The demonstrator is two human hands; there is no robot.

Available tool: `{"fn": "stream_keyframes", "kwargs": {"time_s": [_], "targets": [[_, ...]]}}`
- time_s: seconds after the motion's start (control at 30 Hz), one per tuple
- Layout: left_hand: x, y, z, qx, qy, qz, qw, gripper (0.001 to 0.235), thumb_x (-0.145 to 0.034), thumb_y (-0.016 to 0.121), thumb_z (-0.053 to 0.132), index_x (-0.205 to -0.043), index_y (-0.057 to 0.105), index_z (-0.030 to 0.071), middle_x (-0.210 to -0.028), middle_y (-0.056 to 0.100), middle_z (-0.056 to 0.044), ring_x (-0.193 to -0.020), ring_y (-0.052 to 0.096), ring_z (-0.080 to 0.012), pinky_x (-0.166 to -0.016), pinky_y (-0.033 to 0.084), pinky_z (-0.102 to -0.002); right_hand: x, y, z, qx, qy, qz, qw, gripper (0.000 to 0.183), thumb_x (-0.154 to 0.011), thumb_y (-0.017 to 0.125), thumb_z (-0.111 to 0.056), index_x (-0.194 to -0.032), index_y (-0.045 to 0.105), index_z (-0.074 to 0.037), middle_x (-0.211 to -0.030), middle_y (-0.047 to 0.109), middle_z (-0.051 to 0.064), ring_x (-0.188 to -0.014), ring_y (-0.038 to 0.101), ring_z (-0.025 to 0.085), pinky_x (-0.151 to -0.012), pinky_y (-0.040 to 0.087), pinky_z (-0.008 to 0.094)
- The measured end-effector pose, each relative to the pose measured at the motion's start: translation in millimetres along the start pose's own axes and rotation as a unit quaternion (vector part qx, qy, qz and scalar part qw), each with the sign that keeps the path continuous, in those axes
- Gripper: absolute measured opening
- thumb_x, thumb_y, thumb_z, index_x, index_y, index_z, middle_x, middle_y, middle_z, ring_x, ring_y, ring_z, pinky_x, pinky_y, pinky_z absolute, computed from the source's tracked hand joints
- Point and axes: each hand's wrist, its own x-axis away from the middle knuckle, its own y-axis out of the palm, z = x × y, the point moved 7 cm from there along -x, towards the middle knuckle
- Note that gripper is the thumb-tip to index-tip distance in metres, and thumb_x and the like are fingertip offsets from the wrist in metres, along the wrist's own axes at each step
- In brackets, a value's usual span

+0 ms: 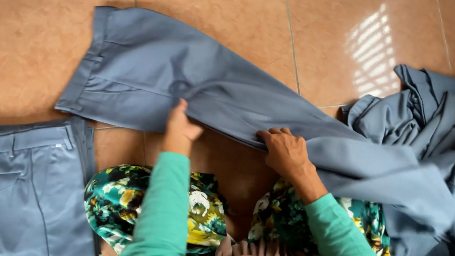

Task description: The person sits on a tiled floor and folds several pairs of grey trousers by hand. They smooth out the fabric, fold the legs together, and then fold the trousers into neat rectangular stacks, placing each completed pair on a growing pile.

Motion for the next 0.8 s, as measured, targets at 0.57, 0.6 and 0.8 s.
{"fn": "stream_keyframes", "kwargs": {"time_s": [0.57,0.6,0.8], "targets": [[96.9,-118.1,156.6,-0.054,0.220,0.201,0.953,0.074,-0.096,0.071,0.040,-0.152,0.041,0.002,-0.152,0.046,-0.027,-0.144,0.040,-0.0401,-0.121,0.030,-0.061,-49.0,78.3,-24.3,0.029,-0.059,0.058,0.996,0.058,-0.079,0.074,-0.006,-0.132,0.065,-0.028,-0.122,0.060,-0.001,-0.123,0.052,0.021,-0.094,0.047,0.041],[109.6,-97.4,138.5,-0.053,0.219,0.201,0.953,0.074,-0.096,0.071,0.040,-0.152,0.041,0.002,-0.152,0.046,-0.027,-0.144,0.040,-0.0401,-0.121,0.030,-0.061,-53.6,81.2,-15.6,0.030,-0.059,0.057,0.996,0.058,-0.079,0.074,-0.006,-0.132,0.065,-0.028,-0.122,0.060,-0.001,-0.123,0.052,0.021,-0.094,0.047,0.041],[67.4,-112.9,42.2,-0.106,0.156,0.253,0.949,0.112,-0.079,0.090,0.051,-0.159,0.026,0.007,-0.161,0.022,-0.033,-0.151,0.019,-0.0492,-0.114,0.017,-0.075,-39.6,4.9,6.3,0.135,-0.129,0.366,0.912,0.041,-0.076,0.067,-0.011,-0.111,0.070,-0.032,-0.131,0.059,-0.002,-0.125,0.052,0.021,-0.099,0.039,0.043]]}}
